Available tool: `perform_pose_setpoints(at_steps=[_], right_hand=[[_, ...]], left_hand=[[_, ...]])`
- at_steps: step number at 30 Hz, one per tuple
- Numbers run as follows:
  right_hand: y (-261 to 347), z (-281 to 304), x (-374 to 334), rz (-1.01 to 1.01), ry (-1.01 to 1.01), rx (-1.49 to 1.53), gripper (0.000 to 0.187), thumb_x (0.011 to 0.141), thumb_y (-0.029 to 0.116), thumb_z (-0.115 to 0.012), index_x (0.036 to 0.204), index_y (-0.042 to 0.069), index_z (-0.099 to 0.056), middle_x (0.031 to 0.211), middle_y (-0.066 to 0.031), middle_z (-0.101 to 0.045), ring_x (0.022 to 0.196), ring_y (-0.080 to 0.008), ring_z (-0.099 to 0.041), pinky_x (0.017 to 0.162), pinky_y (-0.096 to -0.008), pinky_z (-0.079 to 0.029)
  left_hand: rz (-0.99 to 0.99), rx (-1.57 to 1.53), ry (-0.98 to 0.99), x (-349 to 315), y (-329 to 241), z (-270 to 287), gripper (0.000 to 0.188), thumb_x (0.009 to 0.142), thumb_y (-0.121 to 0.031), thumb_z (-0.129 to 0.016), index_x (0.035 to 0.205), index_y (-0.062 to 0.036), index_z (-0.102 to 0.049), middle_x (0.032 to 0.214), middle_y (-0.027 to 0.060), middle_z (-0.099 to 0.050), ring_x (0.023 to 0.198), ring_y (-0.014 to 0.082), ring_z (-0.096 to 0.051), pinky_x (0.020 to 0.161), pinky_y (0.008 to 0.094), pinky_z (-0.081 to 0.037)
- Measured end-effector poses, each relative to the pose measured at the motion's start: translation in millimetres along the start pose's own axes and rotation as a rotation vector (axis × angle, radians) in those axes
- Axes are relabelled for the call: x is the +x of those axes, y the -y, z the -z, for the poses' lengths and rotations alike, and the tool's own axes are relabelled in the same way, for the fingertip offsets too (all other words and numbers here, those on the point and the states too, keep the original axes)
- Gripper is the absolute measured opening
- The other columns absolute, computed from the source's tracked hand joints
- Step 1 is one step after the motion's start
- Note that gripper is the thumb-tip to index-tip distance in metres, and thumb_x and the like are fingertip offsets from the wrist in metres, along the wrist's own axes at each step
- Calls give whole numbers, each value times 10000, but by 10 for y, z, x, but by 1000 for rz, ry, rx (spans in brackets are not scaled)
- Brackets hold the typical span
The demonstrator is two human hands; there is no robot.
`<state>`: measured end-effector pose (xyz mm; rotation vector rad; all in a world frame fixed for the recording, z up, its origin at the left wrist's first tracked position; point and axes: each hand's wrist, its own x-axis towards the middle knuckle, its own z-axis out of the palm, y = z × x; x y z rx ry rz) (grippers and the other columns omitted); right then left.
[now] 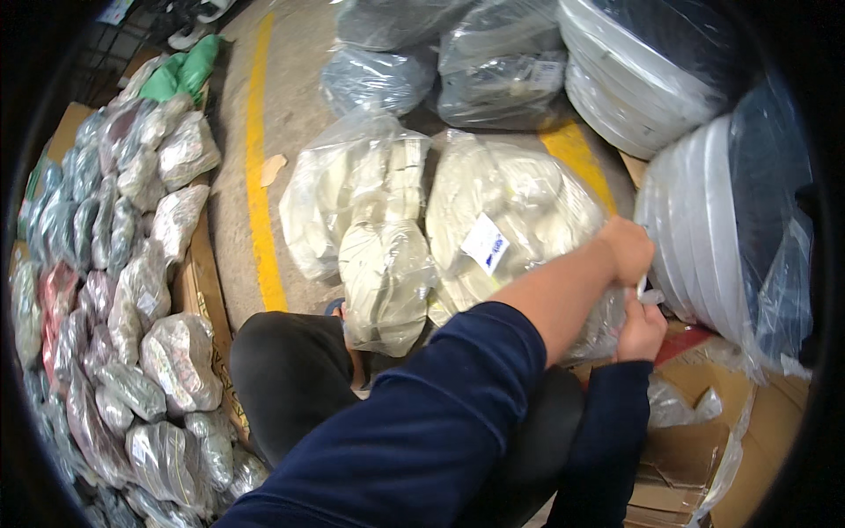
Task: The person walks through a warehouse aisle, picks up a plastic bag containing white flip-flops, sits on the floor, and opens the bag to remove and inspect the flip-flops. They handle the flip-flops by turning them over and placing them back into the bag.
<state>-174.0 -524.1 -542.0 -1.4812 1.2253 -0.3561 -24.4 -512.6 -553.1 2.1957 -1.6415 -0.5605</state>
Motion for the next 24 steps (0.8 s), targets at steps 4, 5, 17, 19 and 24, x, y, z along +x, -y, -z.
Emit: perform_pose_setpoints(at_steps=[4,5,17,19,24], right_hand=[[45,54,-300,264,98,20,223,912,76,-528,1039,-53,-657,820,-8,-607,679,-61,-508,601,-226,-438],[27,70,-397,313,77,30,234,917,72,-520,1060,-57,-652,865,-20,-617,724,-66,-519,646,-226,-443],[-234,172,-205,-102,65,455,225,910,60,-534,1088,-27,-639,926,-50,-639,812,-123,-596,698,-253,-474],[-212,148,-176,-148,24,402,215,908,53,-529,1075,-26,-639,891,-41,-630,799,-133,-588,705,-258,-468],[-185,106,-66,-191,44,489,169,898,34,-528,1010,-25,-641,878,-52,-602,755,-148,-549,673,-285,-450]], left_hand=[[-58,-57,-24,-26,38,-73,191,772,-295,-635,772,-136,-740,810,144,-705,777,332,-687,693,449,-539],[-89,-74,-53,-36,43,-91,192,772,-300,-631,762,-139,-736,800,143,-703,768,334,-684,689,451,-538],[-105,-55,-293,-228,-119,-231,293,730,-242,-706,978,-90,-674,1022,111,-632,1024,276,-585,833,386,-450],[-12,-18,-516,-415,-164,-232,343,730,-263,-702,1016,-81,-650,1053,108,-592,1066,269,-532,868,371,-405],[363,-198,-550,-819,-195,-218,233,754,-211,-667,929,-58,-658,962,134,-622,946,296,-603,771,409,-462]])
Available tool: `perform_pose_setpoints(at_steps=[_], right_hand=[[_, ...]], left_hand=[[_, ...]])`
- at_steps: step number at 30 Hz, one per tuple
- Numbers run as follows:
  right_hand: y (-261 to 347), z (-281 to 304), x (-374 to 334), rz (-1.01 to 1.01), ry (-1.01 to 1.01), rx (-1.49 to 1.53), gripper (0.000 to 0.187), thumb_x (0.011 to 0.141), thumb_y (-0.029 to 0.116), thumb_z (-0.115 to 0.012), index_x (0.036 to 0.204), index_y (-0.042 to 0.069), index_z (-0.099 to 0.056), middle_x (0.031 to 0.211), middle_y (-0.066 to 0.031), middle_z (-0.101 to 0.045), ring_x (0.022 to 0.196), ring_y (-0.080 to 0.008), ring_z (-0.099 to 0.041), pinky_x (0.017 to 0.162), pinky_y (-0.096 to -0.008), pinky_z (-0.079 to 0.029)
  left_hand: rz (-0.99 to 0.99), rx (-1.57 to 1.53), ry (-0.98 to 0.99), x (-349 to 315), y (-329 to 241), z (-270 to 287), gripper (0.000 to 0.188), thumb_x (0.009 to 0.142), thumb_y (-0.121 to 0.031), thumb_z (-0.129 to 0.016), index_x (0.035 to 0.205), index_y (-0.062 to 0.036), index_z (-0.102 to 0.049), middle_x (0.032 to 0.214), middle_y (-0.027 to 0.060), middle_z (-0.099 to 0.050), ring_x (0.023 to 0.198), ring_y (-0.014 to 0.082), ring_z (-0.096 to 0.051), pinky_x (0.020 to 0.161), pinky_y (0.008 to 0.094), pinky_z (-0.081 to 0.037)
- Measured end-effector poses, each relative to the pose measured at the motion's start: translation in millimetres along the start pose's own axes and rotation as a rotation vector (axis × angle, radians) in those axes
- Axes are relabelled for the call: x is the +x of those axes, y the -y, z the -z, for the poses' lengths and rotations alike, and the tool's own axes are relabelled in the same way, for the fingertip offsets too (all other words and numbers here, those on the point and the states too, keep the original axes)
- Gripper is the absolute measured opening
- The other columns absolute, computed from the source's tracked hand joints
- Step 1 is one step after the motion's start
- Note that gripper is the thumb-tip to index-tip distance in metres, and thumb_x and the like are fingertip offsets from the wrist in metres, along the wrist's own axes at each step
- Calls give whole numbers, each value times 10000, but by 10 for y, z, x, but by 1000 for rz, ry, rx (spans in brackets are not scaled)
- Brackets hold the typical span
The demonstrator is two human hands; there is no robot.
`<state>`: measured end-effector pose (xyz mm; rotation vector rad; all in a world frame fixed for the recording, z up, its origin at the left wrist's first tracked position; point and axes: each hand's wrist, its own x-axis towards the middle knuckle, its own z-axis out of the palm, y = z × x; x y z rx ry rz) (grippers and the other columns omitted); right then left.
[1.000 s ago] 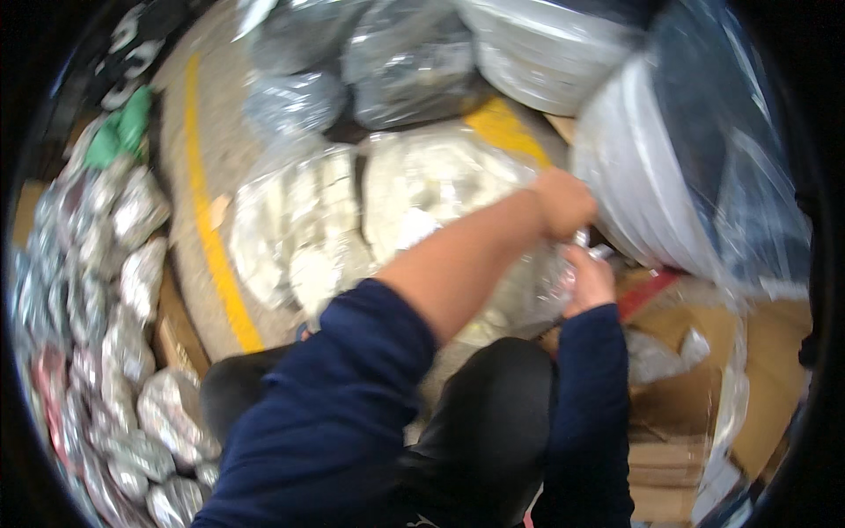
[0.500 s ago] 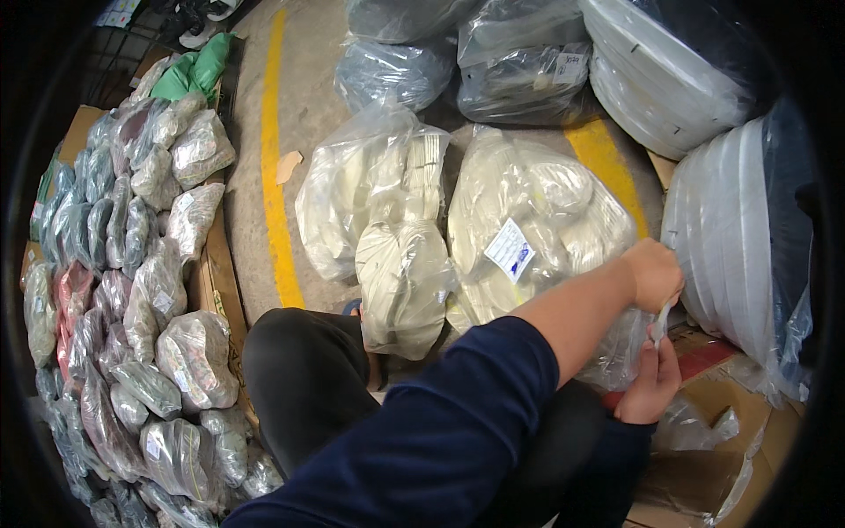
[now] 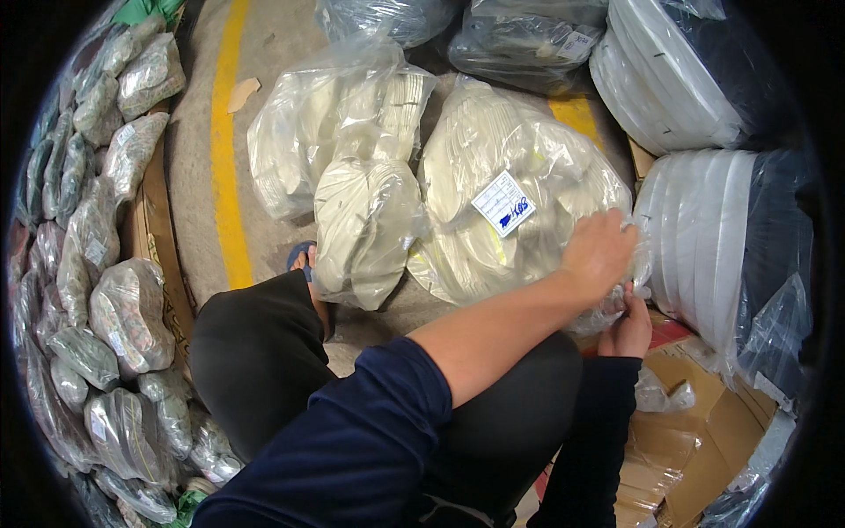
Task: The person walks through a warehouse aisle, picks up a plastic bag containing white flip-flops, sits on the floor, and opens the bag to remove and inspect the flip-flops. They handle the flip-flops by turning them over and placing them back into the bag.
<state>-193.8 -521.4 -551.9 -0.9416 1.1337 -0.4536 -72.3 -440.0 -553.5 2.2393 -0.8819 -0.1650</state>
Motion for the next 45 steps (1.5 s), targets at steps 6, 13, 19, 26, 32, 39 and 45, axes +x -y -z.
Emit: perform_pose_setpoints(at_steps=[6,13,19,26,32,39,45], right_hand=[[184,72,171,-30,56,-308,143,880,52,-586,979,-44,-626,867,-100,-609,788,-170,-572,679,-287,-460],[186,-240,107,952,208,-482,218,862,-7,-561,1070,-13,-627,970,-107,-658,883,-177,-622,814,-283,-490],[117,-601,-204,879,566,-1234,225,823,6,-516,945,52,-699,929,-158,-695,886,-281,-666,829,-380,-498],[76,-527,14,623,155,-1468,183,826,105,-533,899,56,-694,900,-202,-687,890,-390,-649,816,-492,-456],[204,-229,757,353,-109,-720,291,845,201,-632,1028,-23,-665,930,-237,-691,932,-400,-661,834,-430,-510],[360,-155,741,380,-24,-1421,402,846,251,-677,1050,-95,-646,1070,-256,-672,1032,-364,-650,922,-406,-506],[27,-360,836,182,-22,-1929,355,869,236,-607,1091,-33,-674,1208,-253,-619,1154,-359,-592,980,-408,-477]], left_hand=[[394,-556,-79,-187,141,81,147,836,-110,-554,855,-7,-657,782,161,-670,727,264,-662,620,391,-502],[691,-1055,-228,-128,206,324,168,887,-126,-524,923,-2,-632,702,16,-564,612,104,-496,545,275,-403],[634,-997,-344,-352,367,484,147,890,-76,-530,967,22,-609,730,49,-613,661,99,-553,595,256,-431],[496,-964,-35,-370,208,420,222,846,-29,-556,1060,29,-567,796,98,-648,706,127,-609,655,270,-483],[-43,-480,90,-520,-65,411,320,844,-117,-638,1132,17,-597,972,178,-674,858,317,-664,777,402,-520],[-240,50,560,-918,-596,733,267,836,-189,-602,1014,-1,-671,897,142,-678,852,320,-655,843,416,-471],[-398,-35,558,-1046,-665,707,160,784,-130,-589,824,-27,-704,857,130,-686,840,282,-660,847,385,-463]])
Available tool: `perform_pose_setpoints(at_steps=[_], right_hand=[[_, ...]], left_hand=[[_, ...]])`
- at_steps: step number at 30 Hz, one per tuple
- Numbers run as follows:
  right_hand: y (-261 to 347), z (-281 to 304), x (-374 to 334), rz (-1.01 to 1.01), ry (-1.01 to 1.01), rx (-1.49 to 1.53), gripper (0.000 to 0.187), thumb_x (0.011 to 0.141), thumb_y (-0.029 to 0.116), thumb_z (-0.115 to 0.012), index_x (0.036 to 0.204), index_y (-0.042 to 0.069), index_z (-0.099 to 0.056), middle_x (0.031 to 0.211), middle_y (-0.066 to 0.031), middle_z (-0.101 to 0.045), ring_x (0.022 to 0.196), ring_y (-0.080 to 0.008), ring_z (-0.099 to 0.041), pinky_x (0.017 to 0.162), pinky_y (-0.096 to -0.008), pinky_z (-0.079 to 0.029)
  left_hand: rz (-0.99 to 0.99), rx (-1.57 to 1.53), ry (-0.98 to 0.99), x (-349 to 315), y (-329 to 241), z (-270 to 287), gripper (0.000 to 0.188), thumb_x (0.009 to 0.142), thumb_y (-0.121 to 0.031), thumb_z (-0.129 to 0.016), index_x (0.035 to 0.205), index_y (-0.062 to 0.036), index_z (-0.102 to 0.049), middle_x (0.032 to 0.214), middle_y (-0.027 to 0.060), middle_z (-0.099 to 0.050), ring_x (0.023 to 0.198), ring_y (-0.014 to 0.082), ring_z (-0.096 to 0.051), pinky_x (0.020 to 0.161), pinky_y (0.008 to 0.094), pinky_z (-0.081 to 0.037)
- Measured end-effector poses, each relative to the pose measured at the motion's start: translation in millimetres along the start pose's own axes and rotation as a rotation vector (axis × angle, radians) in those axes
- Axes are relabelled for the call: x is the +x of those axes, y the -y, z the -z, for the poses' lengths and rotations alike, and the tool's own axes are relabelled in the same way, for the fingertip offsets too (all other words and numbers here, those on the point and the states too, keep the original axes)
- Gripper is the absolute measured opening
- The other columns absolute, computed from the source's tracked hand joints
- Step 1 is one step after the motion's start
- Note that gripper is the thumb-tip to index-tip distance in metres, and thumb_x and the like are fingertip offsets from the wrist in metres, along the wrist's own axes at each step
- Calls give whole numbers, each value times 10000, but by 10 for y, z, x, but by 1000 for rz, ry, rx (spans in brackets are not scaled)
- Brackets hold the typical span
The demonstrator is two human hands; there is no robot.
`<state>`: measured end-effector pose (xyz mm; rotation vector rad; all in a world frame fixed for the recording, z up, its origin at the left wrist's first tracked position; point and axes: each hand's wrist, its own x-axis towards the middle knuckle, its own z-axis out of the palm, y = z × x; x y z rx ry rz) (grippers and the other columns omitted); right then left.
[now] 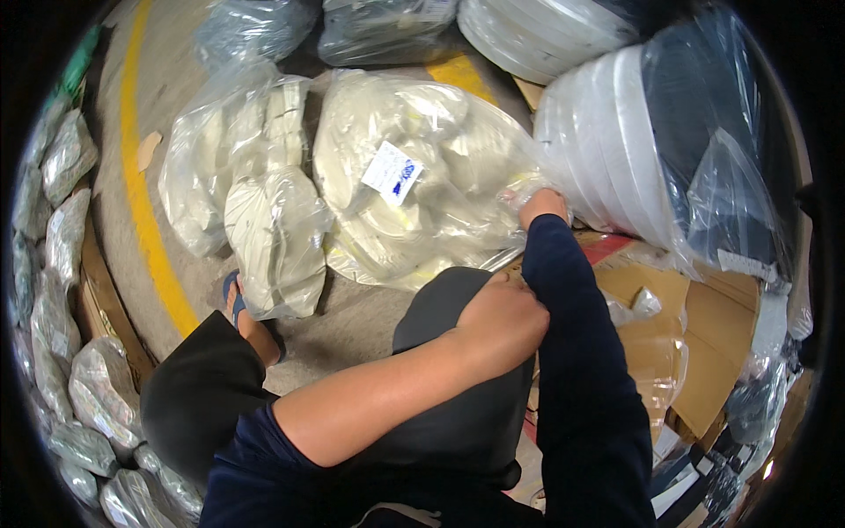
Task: The person walks through a warehouse aisle, picks up a plastic bag containing white flip-flops, sits on the floor, and opens the bag to remove and inspect the flip-flops. They handle the flip-flops by turning them over and placing them back into the bag.
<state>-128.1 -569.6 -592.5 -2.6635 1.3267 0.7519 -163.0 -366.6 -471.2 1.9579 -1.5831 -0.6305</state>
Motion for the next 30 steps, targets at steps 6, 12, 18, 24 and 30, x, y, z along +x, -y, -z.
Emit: perform_pose_setpoints(at_steps=[6,12,18,24,30], right_hand=[[-216,-106,502,32,-74,38,768,834,640,-547,1024,-94,-674,1088,-313,-636,1067,-439,-612,916,-465,-478],[-239,-394,737,80,-34,-115,515,844,384,-521,1035,-63,-689,1122,-297,-632,1116,-396,-603,978,-434,-453],[-445,-529,960,180,-81,-251,411,828,252,-463,994,-30,-711,1106,-265,-647,1075,-399,-618,950,-442,-456],[-359,-239,636,259,-234,-4,375,763,237,-568,850,-108,-686,910,-336,-647,952,-463,-634,834,-456,-495],[28,520,-700,320,-335,175,494,727,371,-740,967,-58,-692,941,-283,-681,911,-429,-659,810,-456,-504]], left_hand=[[27,-124,-70,-12,95,-35,79,696,-112,-651,741,-59,-688,799,144,-691,824,300,-678,751,389,-519],[42,-233,-311,-112,163,-139,100,708,-120,-634,782,-60,-665,762,101,-628,786,277,-600,763,396,-443],[224,-97,-863,-439,897,225,104,743,-141,-630,813,-63,-630,825,120,-609,823,322,-572,778,437,-434],[662,-175,-814,-783,1524,328,167,774,-170,-629,823,-13,-661,850,195,-642,852,380,-613,788,483,-463],[472,-295,-553,-581,1232,231,209,753,-202,-647,843,-13,-659,847,200,-630,871,385,-613,794,492,-474]])
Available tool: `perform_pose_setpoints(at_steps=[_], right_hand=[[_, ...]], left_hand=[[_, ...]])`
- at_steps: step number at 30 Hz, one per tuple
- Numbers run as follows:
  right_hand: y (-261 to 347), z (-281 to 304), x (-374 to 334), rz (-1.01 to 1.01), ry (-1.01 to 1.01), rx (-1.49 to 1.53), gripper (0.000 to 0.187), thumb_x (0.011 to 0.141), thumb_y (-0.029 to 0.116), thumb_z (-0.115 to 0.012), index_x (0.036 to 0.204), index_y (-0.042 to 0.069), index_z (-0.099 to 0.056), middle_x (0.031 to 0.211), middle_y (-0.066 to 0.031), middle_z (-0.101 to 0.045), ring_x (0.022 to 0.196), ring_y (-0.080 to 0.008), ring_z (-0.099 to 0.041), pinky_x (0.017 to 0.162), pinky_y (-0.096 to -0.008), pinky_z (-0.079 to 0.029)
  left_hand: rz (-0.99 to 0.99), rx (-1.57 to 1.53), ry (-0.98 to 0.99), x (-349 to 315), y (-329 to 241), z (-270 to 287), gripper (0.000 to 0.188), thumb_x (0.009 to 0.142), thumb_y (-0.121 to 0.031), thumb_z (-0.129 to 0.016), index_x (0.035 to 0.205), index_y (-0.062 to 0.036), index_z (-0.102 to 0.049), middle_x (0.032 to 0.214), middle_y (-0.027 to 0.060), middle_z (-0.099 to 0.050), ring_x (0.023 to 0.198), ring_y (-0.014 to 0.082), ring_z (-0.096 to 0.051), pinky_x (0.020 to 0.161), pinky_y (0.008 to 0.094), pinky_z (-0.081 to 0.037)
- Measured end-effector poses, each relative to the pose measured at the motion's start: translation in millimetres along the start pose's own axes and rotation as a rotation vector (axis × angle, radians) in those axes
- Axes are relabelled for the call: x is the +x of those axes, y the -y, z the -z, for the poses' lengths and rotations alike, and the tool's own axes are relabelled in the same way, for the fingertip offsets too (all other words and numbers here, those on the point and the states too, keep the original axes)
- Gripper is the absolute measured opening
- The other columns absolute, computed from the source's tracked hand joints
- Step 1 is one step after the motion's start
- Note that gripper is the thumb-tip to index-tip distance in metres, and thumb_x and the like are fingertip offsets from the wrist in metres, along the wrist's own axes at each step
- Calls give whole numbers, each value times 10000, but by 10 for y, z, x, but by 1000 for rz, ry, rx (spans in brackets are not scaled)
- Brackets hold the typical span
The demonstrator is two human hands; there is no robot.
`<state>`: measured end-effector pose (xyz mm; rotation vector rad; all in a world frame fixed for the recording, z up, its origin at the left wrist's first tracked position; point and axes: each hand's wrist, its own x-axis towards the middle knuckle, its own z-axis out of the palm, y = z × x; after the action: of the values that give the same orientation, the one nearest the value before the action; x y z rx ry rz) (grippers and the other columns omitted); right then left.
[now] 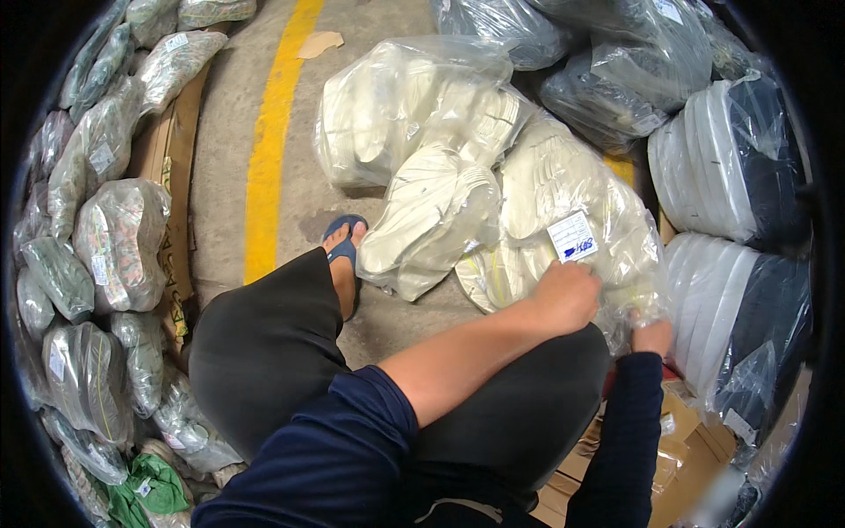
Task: The person walks through a warehouse aisle, picks up a plastic bag containing white flip-flops, sits on the floor, and opens the bag to remove and inspect the flip-flops. They handle the flip-flops by turning them over and placing them back into the bag.
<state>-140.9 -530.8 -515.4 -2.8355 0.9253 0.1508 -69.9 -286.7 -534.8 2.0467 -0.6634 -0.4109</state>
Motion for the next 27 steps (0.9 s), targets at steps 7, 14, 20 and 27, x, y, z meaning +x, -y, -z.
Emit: perform_pose_setpoints(at_steps=[7,14,20,27], right_hand=[[105,323,-665,140,-114,258,557,731,262,-771,1180,-26,-612,1079,-207,-687,1011,-345,-660,880,-404,-500],[-88,-279,-492,39,-91,431,461,754,322,-782,1011,-33,-637,864,-222,-684,817,-355,-665,743,-410,-515],[79,-27,-258,48,110,438,429,771,338,-726,944,-50,-673,859,-276,-660,864,-419,-649,749,-447,-506],[-164,-5,-826,-326,-226,1415,238,877,38,-577,1094,-40,-637,1017,-98,-657,882,-174,-655,739,-287,-527]], left_hand=[[-62,-148,26,218,-57,-94,243,790,-189,-645,944,-3,-673,913,216,-649,909,401,-623,825,479,-495],[79,-246,45,300,95,-37,270,838,-218,-697,983,9,-679,901,176,-686,781,287,-665,718,384,-520],[-203,-284,-71,416,-438,-358,341,806,-262,-752,986,16,-669,835,145,-661,708,267,-634,686,375,-506],[214,-366,142,726,-501,-519,224,928,-188,-589,869,24,-631,752,69,-623,664,197,-601,641,326,-486]])
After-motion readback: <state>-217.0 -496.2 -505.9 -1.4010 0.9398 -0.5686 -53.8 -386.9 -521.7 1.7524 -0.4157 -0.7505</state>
